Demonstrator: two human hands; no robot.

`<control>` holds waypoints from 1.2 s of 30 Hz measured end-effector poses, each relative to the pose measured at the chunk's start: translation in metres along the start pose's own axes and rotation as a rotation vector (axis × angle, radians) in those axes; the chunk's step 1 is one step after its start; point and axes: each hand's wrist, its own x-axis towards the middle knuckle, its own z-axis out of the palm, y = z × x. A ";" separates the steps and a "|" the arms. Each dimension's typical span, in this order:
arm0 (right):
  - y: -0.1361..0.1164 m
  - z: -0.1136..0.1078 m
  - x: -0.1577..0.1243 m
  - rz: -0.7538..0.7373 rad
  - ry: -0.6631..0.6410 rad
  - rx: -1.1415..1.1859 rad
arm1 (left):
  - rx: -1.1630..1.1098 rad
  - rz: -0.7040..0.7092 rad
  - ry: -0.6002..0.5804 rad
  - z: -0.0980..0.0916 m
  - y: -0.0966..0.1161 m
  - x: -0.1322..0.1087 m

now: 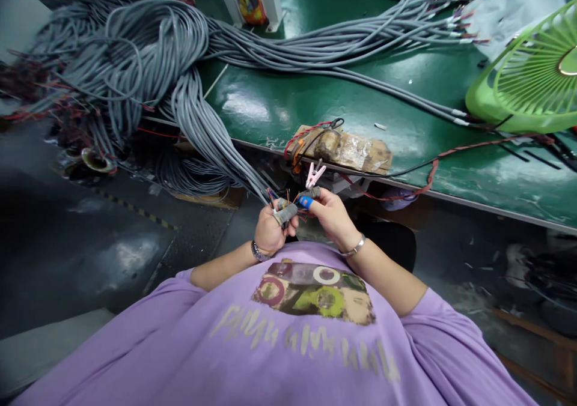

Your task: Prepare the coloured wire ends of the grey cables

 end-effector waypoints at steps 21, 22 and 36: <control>-0.004 -0.024 0.020 0.119 0.110 0.198 | -0.005 -0.068 -0.060 -0.002 0.017 0.003; -0.006 -0.023 0.025 0.133 0.080 0.192 | 0.006 -0.085 -0.097 -0.001 0.019 0.004; -0.018 0.001 0.041 0.090 0.021 0.259 | 0.024 -0.216 -0.277 0.012 0.030 0.022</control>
